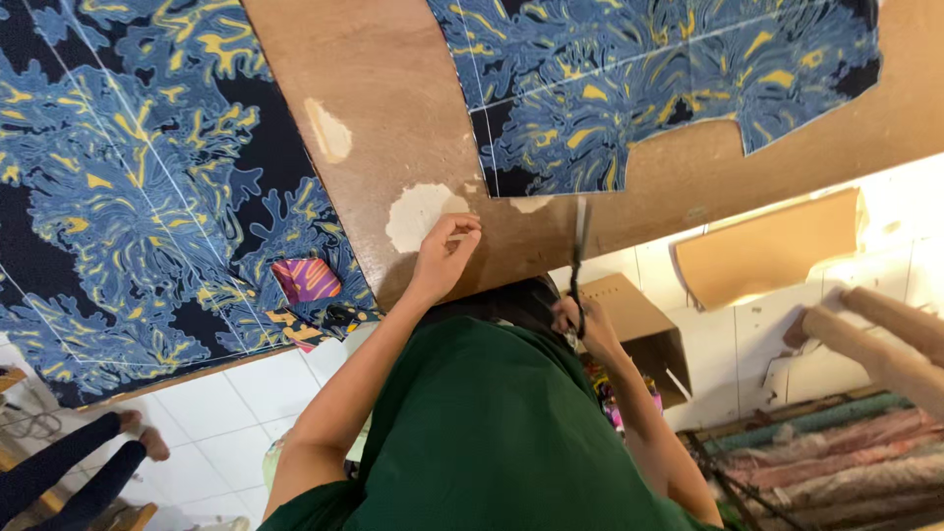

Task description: The person uses shears to cut a large piece of blue and yellow patterned fabric laid out on a table. They follow white chalk lines to cut out a specific shape, adjusting the fabric as needed.

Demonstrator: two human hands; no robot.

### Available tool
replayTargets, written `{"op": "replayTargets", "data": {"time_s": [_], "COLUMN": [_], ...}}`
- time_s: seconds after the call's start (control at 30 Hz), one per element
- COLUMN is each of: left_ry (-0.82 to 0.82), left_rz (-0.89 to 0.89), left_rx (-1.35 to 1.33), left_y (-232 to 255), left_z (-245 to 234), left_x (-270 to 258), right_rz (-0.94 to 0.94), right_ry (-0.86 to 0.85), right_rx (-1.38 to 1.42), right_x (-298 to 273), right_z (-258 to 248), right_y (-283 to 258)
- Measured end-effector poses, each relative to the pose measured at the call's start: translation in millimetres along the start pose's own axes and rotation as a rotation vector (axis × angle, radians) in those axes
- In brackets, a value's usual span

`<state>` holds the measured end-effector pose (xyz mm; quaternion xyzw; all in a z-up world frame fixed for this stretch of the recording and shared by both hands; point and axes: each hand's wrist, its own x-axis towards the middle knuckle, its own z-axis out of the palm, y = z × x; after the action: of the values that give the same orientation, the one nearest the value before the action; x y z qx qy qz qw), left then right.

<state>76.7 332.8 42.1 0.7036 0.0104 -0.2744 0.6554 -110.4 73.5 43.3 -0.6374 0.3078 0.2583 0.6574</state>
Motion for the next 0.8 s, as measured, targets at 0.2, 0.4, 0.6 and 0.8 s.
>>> {"op": "replayTargets", "data": {"time_s": [0.2,0.4,0.6,0.8], "left_ry": [-0.086,-0.007,0.002,0.024], "left_rz": [-0.321,-0.443,-0.364,-0.368], "left_rx": [-0.213,-0.257,-0.111,-0.131], "left_y": [-45.7,-32.5,-14.3,-16.0], "left_z": [14.1,12.9,19.2,20.1], "left_x": [18.9,62.3,91.6,89.6], "right_rz": [0.113,0.078,0.05,0.046], "right_ry": [-0.186,-0.265,-0.242,-0.203], "right_rx": [0.005,0.123,0.137,0.15], "right_x": [39.1,51.7,57.7,67.1], "right_z": [38.8,60.2,69.7,80.4], "right_y": [-19.4,-31.7,-31.3,-30.8]}}
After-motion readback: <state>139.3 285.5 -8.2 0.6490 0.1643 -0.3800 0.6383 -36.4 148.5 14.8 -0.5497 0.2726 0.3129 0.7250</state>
